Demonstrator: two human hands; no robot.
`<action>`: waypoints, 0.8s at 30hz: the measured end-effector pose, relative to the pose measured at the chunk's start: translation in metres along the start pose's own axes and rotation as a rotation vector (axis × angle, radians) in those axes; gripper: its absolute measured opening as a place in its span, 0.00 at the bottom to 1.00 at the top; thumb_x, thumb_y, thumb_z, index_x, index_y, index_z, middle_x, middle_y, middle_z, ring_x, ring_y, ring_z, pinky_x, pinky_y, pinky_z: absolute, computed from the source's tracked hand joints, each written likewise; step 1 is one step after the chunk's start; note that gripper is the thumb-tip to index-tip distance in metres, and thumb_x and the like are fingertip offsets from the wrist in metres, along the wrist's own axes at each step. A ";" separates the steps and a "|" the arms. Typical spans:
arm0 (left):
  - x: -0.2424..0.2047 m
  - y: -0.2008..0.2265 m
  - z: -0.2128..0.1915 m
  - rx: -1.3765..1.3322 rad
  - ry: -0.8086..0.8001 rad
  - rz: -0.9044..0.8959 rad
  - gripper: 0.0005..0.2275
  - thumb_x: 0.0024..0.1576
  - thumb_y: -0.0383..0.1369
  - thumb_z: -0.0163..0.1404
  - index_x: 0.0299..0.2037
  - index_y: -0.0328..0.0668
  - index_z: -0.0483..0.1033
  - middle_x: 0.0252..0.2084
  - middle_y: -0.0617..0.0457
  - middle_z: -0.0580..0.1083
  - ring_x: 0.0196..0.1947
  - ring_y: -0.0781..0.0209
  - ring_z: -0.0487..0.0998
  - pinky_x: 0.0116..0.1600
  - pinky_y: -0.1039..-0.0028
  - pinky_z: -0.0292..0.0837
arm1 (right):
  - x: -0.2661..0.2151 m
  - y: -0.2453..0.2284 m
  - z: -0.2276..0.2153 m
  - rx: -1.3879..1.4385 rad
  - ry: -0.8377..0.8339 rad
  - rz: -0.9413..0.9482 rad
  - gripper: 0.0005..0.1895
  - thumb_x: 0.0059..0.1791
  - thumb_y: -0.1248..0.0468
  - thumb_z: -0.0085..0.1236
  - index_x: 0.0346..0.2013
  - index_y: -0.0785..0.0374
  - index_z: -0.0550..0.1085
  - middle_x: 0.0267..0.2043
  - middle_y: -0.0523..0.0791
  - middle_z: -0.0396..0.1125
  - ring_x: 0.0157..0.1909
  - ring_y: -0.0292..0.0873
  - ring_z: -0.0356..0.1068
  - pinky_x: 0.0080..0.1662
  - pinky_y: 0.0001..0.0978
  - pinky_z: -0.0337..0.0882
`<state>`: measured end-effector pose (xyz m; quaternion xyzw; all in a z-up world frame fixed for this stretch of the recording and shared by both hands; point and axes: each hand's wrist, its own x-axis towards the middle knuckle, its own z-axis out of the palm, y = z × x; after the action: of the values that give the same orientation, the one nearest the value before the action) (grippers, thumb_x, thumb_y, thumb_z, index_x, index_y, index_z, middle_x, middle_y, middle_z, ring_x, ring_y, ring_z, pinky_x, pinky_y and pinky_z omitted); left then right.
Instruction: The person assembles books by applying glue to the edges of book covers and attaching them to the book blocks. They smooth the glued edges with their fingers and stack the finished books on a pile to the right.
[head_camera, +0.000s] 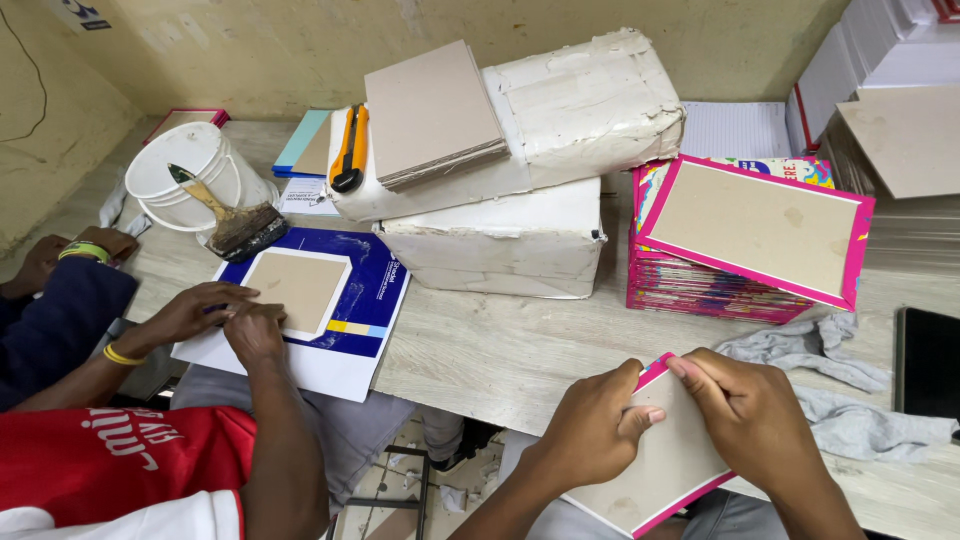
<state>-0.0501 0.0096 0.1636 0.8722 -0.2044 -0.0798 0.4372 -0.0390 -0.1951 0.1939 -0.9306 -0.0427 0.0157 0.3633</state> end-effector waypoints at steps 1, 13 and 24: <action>0.002 0.000 0.001 0.000 -0.003 0.002 0.15 0.68 0.45 0.44 0.42 0.41 0.61 0.31 0.47 0.72 0.30 0.39 0.72 0.35 0.55 0.60 | 0.000 -0.004 -0.001 0.001 0.002 0.003 0.23 0.59 0.47 0.49 0.26 0.52 0.77 0.19 0.38 0.67 0.26 0.39 0.64 0.36 0.34 0.62; -0.014 -0.019 -0.058 -0.136 -0.247 -0.219 0.23 0.64 0.52 0.41 0.59 0.47 0.76 0.54 0.51 0.82 0.50 0.57 0.82 0.50 0.69 0.69 | -0.010 0.051 -0.033 0.387 0.191 0.293 0.21 0.59 0.56 0.66 0.27 0.67 0.75 0.30 0.43 0.61 0.35 0.40 0.56 0.38 0.34 0.55; -0.017 -0.037 -0.006 -0.506 0.067 -0.230 0.09 0.68 0.38 0.53 0.37 0.47 0.79 0.31 0.65 0.73 0.32 0.74 0.66 0.38 0.77 0.61 | -0.027 0.111 -0.023 0.650 0.356 0.403 0.19 0.69 0.54 0.59 0.47 0.69 0.81 0.33 0.50 0.70 0.31 0.46 0.65 0.31 0.39 0.62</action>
<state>-0.0526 0.0407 0.1376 0.7550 -0.0632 -0.1484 0.6355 -0.0572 -0.2944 0.1351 -0.7454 0.2110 -0.0618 0.6293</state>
